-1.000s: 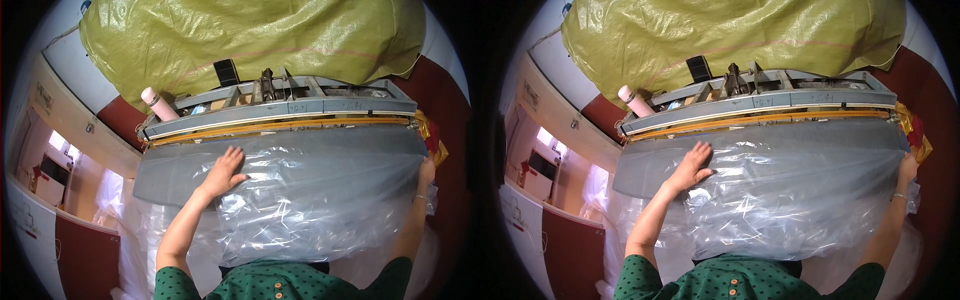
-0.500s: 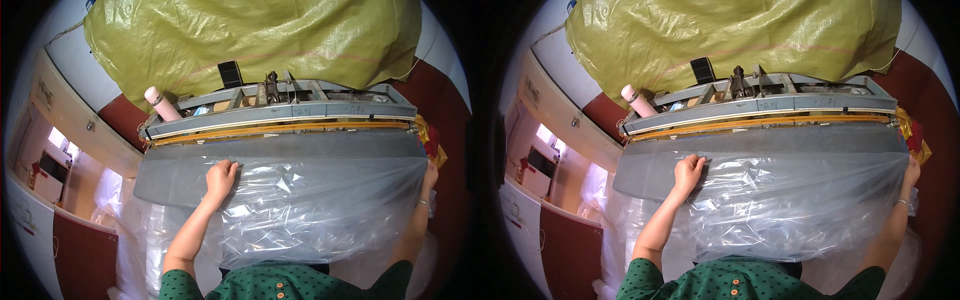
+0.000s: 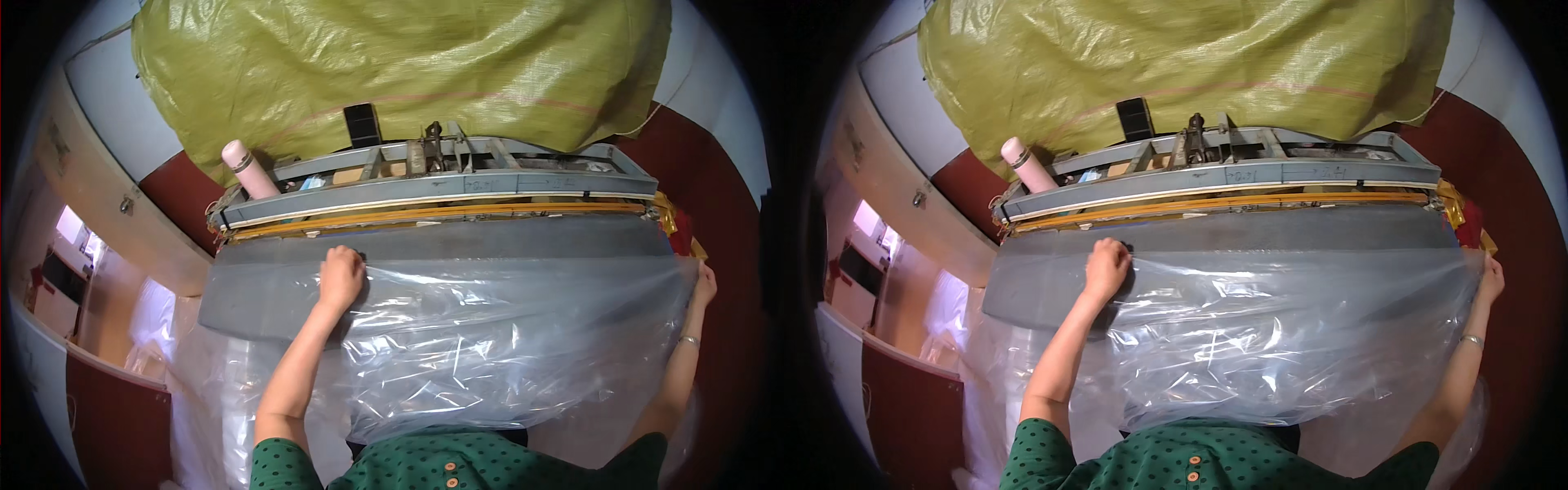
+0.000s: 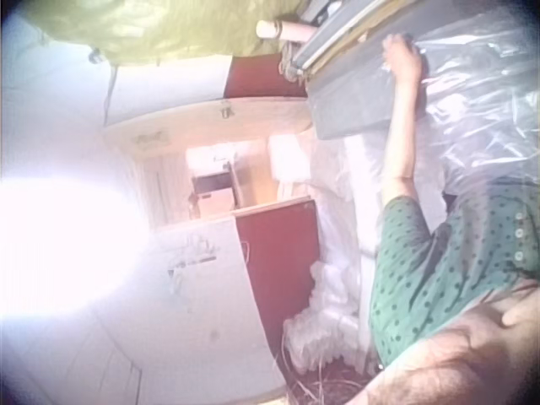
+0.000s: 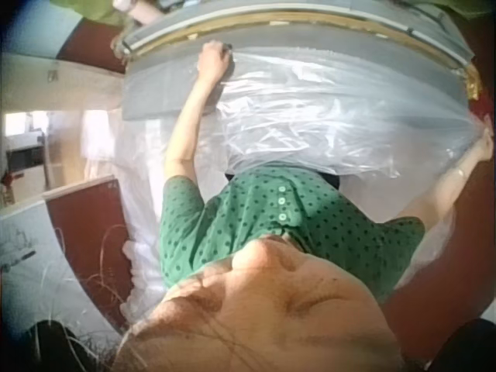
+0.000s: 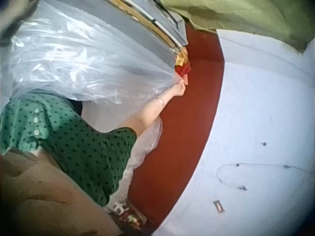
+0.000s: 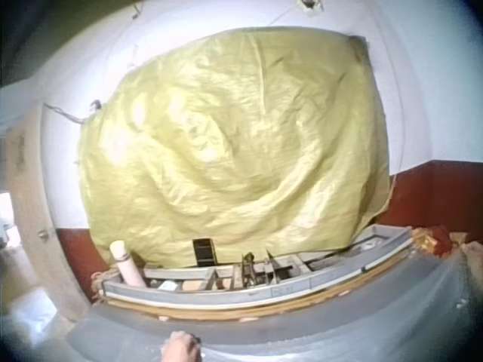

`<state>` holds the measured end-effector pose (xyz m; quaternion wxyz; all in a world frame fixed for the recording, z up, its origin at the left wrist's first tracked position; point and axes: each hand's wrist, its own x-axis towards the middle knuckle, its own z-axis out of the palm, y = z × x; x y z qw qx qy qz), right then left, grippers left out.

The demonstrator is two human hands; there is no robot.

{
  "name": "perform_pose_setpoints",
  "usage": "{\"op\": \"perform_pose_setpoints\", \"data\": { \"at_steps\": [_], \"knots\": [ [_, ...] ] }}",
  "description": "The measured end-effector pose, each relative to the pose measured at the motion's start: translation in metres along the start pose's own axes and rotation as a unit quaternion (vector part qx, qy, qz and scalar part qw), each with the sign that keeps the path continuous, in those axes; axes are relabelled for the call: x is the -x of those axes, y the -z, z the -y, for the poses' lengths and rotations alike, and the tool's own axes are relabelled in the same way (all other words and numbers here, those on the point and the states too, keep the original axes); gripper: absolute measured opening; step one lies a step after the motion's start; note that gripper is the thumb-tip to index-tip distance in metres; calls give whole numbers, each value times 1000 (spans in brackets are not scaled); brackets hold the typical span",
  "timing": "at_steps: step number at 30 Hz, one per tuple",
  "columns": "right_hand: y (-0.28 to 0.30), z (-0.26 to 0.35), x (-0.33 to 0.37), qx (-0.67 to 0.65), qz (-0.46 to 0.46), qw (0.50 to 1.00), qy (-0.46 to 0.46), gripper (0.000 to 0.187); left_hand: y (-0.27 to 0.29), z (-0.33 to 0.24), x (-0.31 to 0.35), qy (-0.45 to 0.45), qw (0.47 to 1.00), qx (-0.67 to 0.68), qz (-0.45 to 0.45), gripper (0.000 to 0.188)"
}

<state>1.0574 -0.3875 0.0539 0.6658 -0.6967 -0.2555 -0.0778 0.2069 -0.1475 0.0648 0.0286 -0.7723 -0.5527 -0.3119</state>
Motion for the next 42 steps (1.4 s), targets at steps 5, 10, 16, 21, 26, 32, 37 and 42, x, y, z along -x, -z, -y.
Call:
{"op": "perform_pose_setpoints", "data": {
  "at_steps": [5,10,16,21,26,32,37,42],
  "knots": [
    [-101,25,25,-18,36,999,35,23,32,25,-30,232,863,419,-161,13],
    [-204,41,102,49,40,989,132,21,2,97,-38,162,947,118,-253,14],
    [-275,59,138,-40,132,987,82,18,-20,173,-39,184,943,114,-252,16],
    [-288,53,128,-59,113,988,85,18,-27,186,-53,241,916,230,-222,19],
    [-278,45,121,-8,65,992,109,18,-36,184,-58,229,904,279,-231,15],
    [-278,77,132,-144,121,982,-19,6,-13,170,-49,277,802,423,-318,4],
    [-277,64,129,-140,130,981,20,11,-8,174,-42,239,821,392,-338,8],
    [-257,76,127,46,149,970,187,20,17,166,-27,-80,988,-106,-79,17]
  ]
}}
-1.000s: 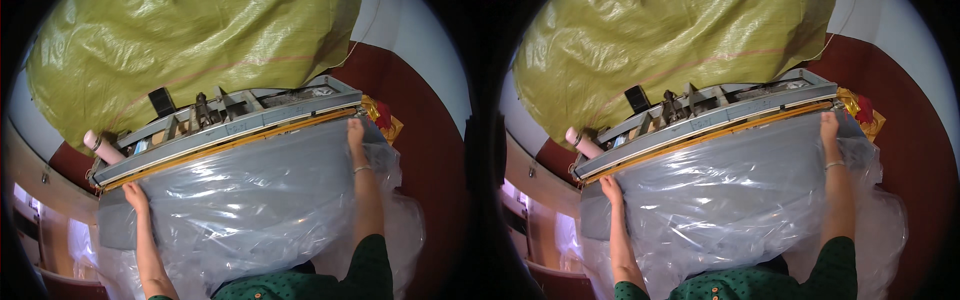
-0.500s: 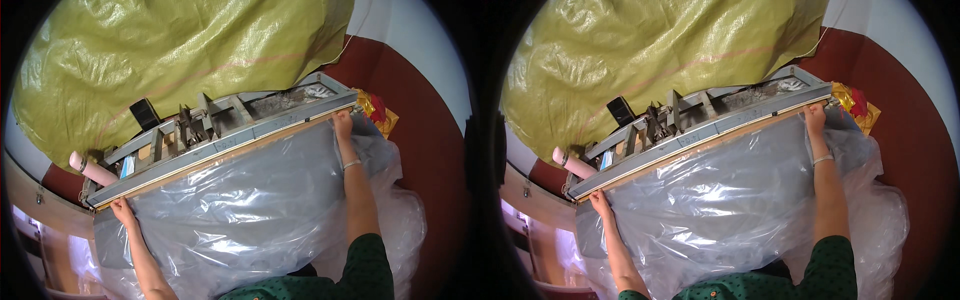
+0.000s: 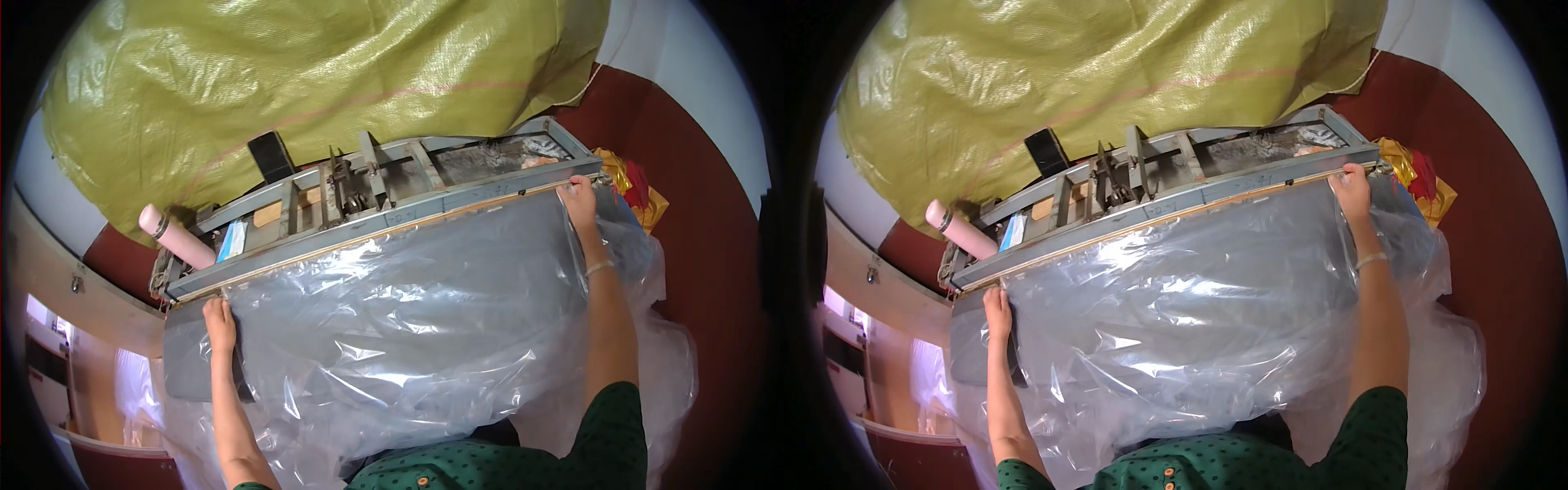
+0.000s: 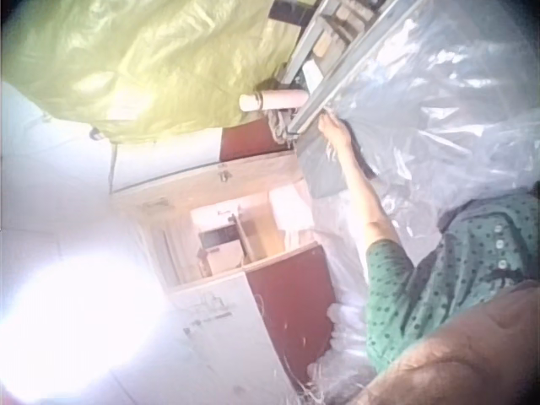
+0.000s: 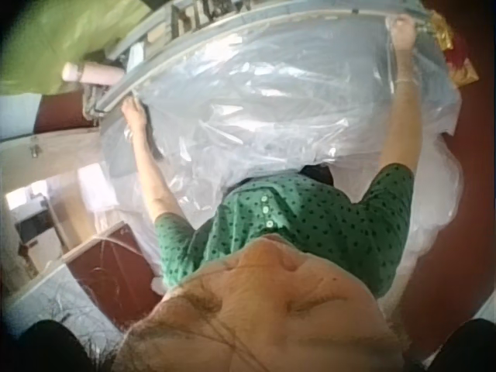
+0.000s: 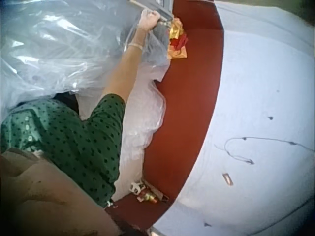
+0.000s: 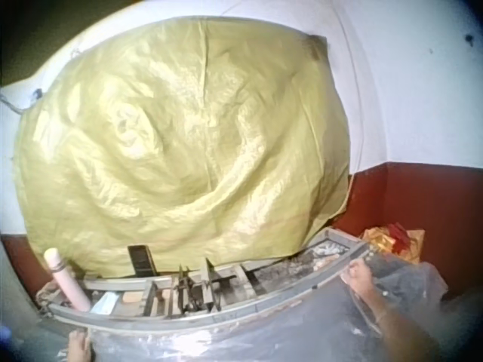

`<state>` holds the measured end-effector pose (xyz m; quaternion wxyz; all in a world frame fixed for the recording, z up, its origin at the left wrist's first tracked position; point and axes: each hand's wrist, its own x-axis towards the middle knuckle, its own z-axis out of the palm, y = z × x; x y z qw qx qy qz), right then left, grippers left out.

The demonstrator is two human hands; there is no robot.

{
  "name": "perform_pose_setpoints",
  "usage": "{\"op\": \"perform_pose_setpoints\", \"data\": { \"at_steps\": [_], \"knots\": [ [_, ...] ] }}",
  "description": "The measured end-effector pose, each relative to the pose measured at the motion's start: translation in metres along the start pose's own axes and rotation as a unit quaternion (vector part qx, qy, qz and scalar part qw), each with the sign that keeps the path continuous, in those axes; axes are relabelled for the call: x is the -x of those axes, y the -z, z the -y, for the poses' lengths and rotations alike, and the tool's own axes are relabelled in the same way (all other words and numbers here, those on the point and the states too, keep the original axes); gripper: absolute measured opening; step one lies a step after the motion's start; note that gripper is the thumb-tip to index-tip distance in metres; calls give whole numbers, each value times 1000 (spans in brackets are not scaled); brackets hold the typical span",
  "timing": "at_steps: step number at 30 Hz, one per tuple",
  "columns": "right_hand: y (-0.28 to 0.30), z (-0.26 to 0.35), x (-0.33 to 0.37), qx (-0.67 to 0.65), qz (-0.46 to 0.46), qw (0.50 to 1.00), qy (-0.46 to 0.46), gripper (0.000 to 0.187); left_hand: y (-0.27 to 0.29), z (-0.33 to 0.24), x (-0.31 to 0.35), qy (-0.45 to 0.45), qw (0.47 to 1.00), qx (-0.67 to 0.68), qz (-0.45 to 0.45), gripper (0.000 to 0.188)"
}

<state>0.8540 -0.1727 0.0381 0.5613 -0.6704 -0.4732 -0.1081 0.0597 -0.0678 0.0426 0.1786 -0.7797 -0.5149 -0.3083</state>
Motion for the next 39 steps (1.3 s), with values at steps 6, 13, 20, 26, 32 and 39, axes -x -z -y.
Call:
{"op": "perform_pose_setpoints", "data": {
  "at_steps": [6,13,20,26,32,39],
  "knots": [
    [102,59,18,46,21,999,7,15,68,-85,-8,127,966,179,134,13],
    [189,36,15,340,-140,930,1,26,115,-214,-22,124,808,543,193,18],
    [-1,327,82,-162,282,920,220,27,153,-222,-14,135,776,586,191,13],
    [-65,431,143,-357,439,762,316,20,180,-225,-17,63,874,448,174,10],
    [-84,436,175,-485,558,673,23,9,186,-220,-15,-43,960,276,-11,17],
    [-114,423,194,-471,543,691,-78,14,150,-223,-11,-61,973,192,-114,27]
  ]
}}
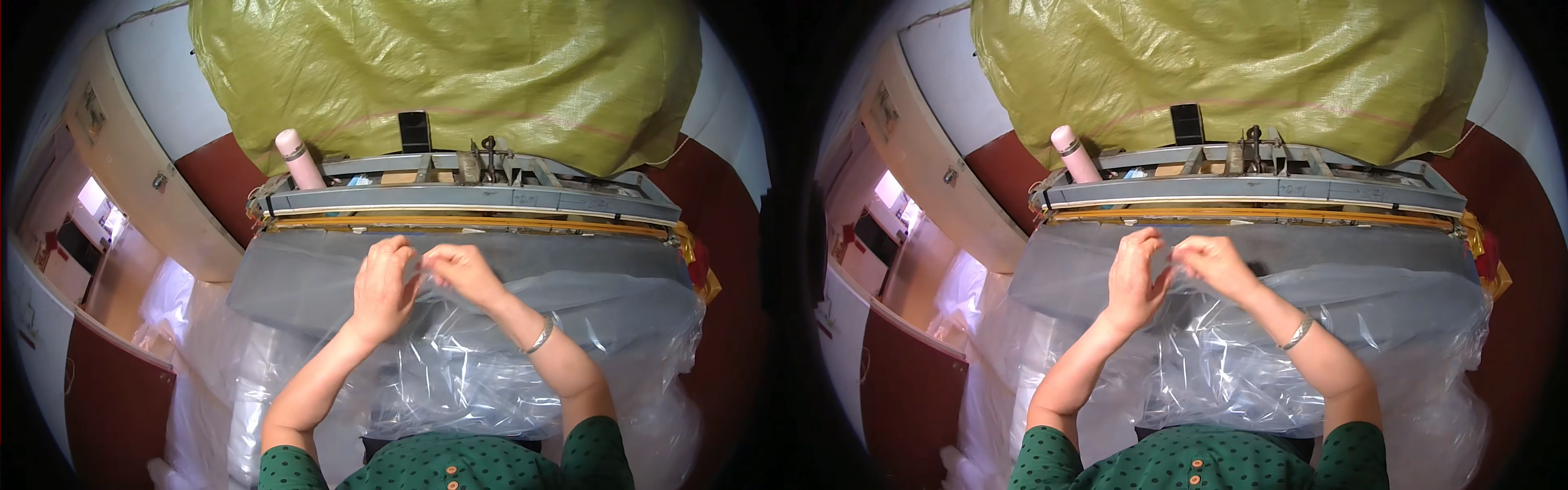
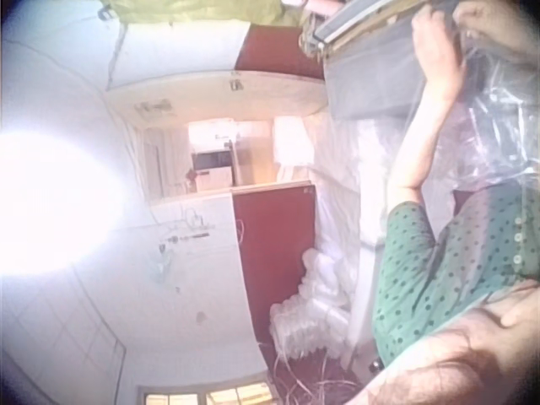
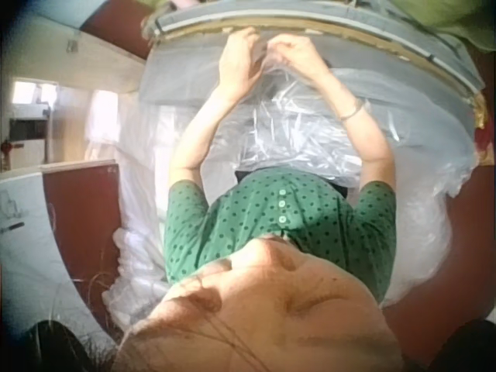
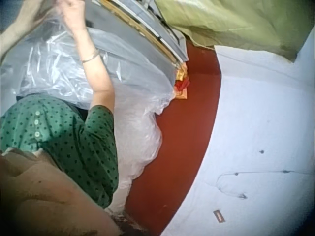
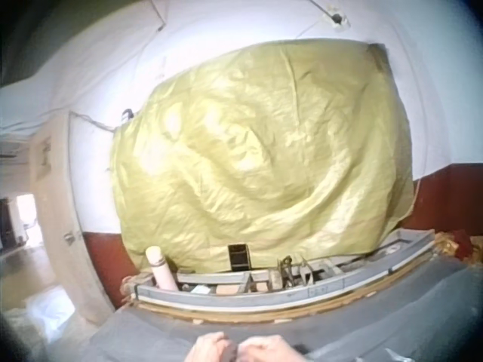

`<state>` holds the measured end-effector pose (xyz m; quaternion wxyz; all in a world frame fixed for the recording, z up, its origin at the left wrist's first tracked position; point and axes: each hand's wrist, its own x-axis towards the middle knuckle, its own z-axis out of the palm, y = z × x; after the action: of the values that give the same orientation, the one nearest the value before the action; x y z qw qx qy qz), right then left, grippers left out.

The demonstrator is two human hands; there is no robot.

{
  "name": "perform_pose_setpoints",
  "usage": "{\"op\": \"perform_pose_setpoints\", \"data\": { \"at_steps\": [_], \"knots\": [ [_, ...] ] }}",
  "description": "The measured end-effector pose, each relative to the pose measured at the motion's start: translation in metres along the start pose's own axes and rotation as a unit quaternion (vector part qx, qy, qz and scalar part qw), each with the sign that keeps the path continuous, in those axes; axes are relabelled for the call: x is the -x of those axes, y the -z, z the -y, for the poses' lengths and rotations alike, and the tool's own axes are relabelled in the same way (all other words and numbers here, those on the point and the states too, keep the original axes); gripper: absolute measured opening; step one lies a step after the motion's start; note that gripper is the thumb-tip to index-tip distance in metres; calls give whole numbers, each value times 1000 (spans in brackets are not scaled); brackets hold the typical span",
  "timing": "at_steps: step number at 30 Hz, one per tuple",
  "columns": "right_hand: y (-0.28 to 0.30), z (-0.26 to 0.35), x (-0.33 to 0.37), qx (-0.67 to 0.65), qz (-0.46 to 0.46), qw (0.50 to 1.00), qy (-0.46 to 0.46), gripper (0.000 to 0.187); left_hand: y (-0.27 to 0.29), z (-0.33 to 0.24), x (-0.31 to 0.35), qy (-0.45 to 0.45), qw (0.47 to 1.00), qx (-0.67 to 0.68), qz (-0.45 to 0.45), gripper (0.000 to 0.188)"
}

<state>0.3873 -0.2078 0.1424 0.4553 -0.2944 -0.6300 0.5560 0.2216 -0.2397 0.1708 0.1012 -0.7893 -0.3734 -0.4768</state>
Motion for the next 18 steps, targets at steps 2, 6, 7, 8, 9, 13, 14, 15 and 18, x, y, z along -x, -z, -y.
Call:
{"op": "perform_pose_setpoints", "data": {
  "at_steps": [2,6,7,8,9,13,14,15,18],
  "knots": [
    [30,-19,-3,-26,-110,993,-18,11,4,14,9,14,999,-30,41,27],
    [197,-72,37,-186,-373,904,98,14,74,91,83,131,904,-180,366,28],
    [237,-76,62,-221,-432,872,60,26,95,101,106,153,869,-190,430,27],
    [272,-78,83,-200,-516,832,30,39,111,101,125,174,831,-198,490,26],
    [343,-96,125,-131,-546,828,11,46,114,86,134,170,828,-117,521,25],
    [480,-104,264,52,-626,775,69,17,110,15,125,191,604,327,701,23],
    [506,-92,297,98,-623,776,23,14,99,10,115,176,509,382,751,23],
    [525,-82,328,151,-601,784,-19,16,89,14,108,192,563,400,697,23],
    [532,-68,351,291,-575,759,-95,29,65,40,74,323,695,430,477,21]
  ]
}}
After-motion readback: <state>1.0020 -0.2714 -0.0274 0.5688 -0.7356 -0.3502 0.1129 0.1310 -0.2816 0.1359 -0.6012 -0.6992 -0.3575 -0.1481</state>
